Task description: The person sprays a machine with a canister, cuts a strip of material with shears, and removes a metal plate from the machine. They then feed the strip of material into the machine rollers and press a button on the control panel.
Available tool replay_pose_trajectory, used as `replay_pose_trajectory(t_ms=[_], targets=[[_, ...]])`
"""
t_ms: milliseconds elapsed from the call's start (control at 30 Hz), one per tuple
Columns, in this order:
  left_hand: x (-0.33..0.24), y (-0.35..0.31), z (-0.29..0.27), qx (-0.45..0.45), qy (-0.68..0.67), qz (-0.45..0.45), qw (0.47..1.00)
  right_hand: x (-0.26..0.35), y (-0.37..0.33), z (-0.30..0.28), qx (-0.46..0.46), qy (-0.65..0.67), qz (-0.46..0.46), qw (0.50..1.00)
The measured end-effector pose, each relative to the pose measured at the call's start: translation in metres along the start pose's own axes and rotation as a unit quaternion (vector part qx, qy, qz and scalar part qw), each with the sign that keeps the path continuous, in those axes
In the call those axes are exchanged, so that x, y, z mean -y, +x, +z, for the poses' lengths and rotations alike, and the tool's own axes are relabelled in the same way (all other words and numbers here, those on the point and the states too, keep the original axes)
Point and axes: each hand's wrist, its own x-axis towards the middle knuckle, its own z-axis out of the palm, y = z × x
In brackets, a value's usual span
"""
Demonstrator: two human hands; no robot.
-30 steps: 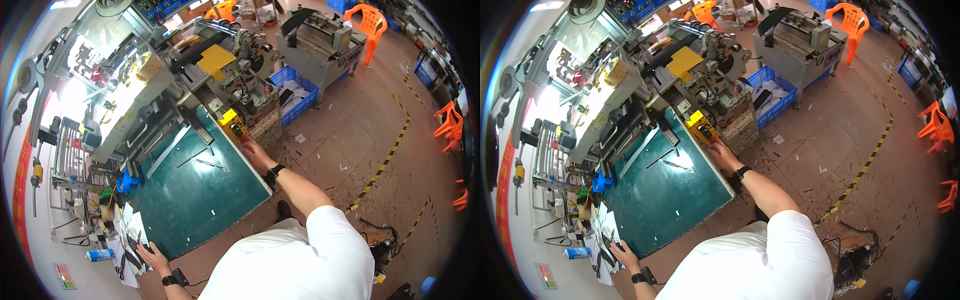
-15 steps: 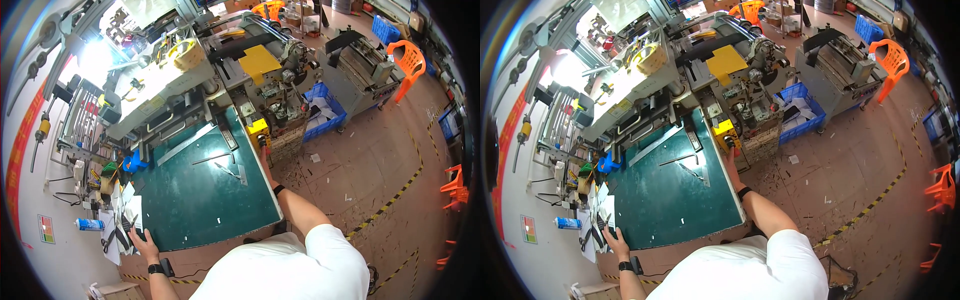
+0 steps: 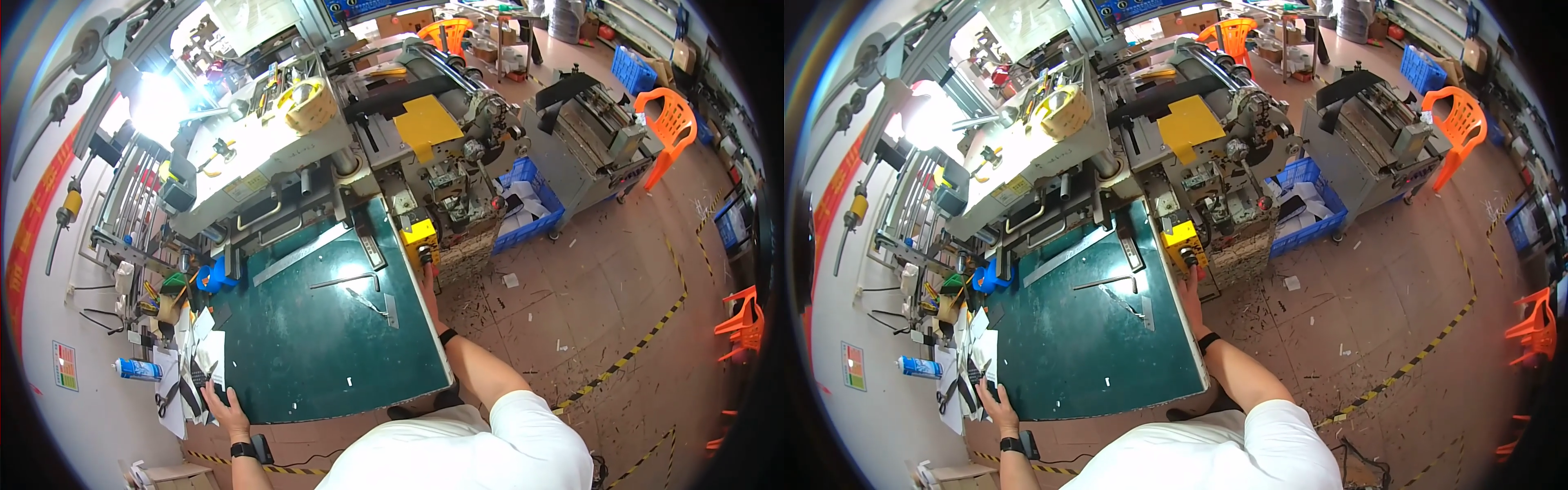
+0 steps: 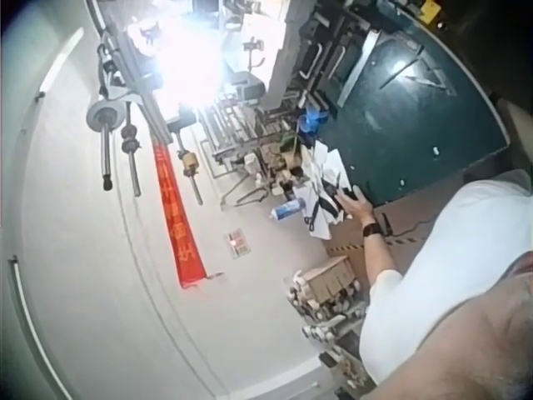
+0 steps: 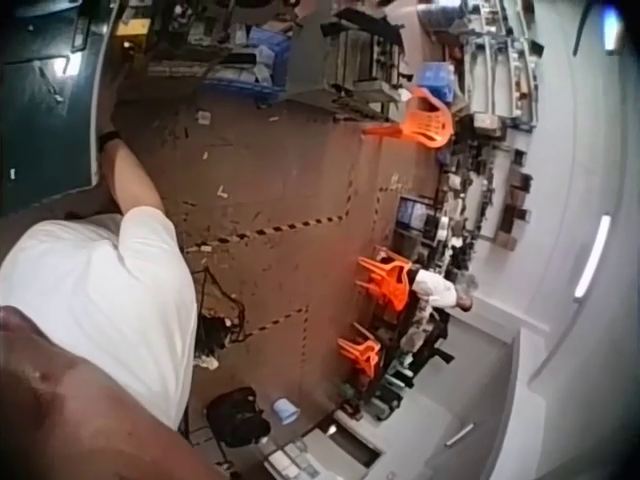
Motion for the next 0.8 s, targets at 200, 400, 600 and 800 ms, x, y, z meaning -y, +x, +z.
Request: replay_pose_trajectory(t_ms=[200,400,600,800], targets=[[-0.001,-0.003,-0.003,-0.001,0.002,0.002,1.000,0.016,0.005,-0.010,0.087,0.054,0.034,0.994],[-0.003,-0.001,-0.003,-0.031,-0.003,0.011,0.999,-0.017,0.010,-0.015,0.079,0.227,0.069,0.968],[-0.003,0.000,-0.007,-0.063,-0.005,0.030,0.998,0.055,-0.002,-0.120,0.104,0.030,-0.030,0.994],[-0.003,0.002,-0.012,-0.076,-0.036,0.056,0.995,0.201,0.029,-0.225,0.265,-0.082,0.204,0.939]])
